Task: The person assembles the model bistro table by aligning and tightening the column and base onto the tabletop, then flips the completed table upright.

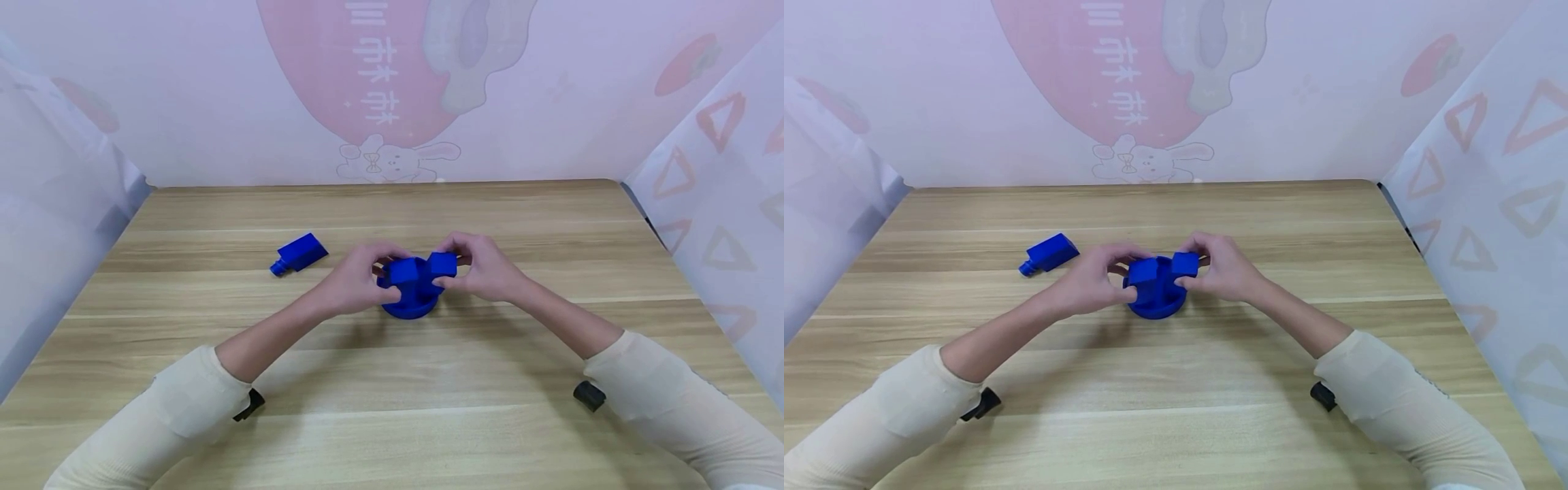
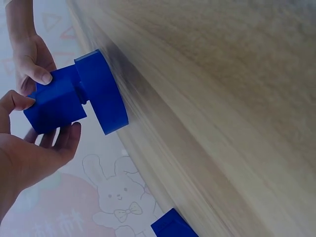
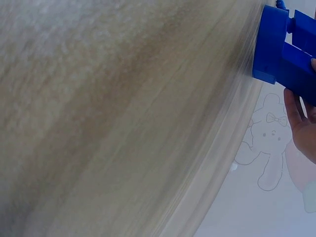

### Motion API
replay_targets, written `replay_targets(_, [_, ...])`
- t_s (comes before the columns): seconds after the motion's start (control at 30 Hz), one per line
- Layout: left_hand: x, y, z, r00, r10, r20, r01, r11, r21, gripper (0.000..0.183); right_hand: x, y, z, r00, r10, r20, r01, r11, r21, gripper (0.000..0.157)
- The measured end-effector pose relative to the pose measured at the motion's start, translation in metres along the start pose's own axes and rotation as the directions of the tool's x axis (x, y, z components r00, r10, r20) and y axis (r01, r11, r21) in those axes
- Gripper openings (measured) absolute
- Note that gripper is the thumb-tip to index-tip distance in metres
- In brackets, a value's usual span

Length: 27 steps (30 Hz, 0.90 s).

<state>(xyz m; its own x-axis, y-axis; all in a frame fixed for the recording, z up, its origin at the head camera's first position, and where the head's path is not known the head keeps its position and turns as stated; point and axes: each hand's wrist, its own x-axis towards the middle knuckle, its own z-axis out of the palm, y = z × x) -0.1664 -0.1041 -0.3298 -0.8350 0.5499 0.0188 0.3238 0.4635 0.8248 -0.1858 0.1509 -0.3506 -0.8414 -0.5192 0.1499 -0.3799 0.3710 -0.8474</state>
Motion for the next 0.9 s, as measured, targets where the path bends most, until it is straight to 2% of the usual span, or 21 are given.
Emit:
replay_targets(0.13, [-0.0022, -0.0021, -0.0015, 0.998, 0.043, 0.037, -0.043, 0.999, 0.007, 0.049, 0.0003, -0.0003, -0.0003, 1.000, -0.006, 0.006, 0.006, 1.000, -0.002, 0.032])
replay_targets(0.2, [-0.0031, -0.0022, -0.0016, 0.999, 0.037, 0.034, -0.037, 0.999, 0.014, 0.050, 0.0004, 0.0000, -0.0004, 1.000, -0.007, 0.007, 0.007, 1.000, -0.003, 0.032])
replay_targets(0.4, [-0.0064, 0.0008, 0.0018, 0.998, -0.043, -0.051, 0.045, 0.998, 0.036, 0.053, 0.0001, 0.0010, 0.0001, 1.000, -0.006, 0.003, 0.006, 1.000, -0.008, 0.032])
replay_targets(0.5, [-0.0064, 0.0006, 0.0041, 0.995, -0.049, -0.084, 0.054, 0.997, 0.053, 0.049, 0.0000, 0.0004, 0.0002, 1.000, -0.002, 0.002, 0.002, 1.000, -0.010, 0.032])
replay_targets(0.67, [-0.0050, -0.0026, 0.0049, 0.996, 0.030, -0.082, -0.021, 0.993, 0.113, 0.044, 0.0003, 0.0009, 0.0001, 1.000, -0.005, 0.002, 0.005, 1.000, -0.013, 0.032])
replay_targets(0.77, [-0.0037, -0.0043, 0.0019, 0.996, 0.077, -0.048, -0.071, 0.990, 0.123, 0.041, 0.0003, 0.0011, 0.0002, 1.000, -0.012, 0.001, 0.012, 1.000, -0.015, 0.032])
replay_targets(0.9, [-0.0026, -0.0043, -0.0029, 0.996, 0.092, 0.010, -0.093, 0.990, 0.110, 0.042, -0.0003, -0.0005, 0.0000, 1.000, -0.014, 0.001, 0.014, 1.000, -0.011, 0.032])
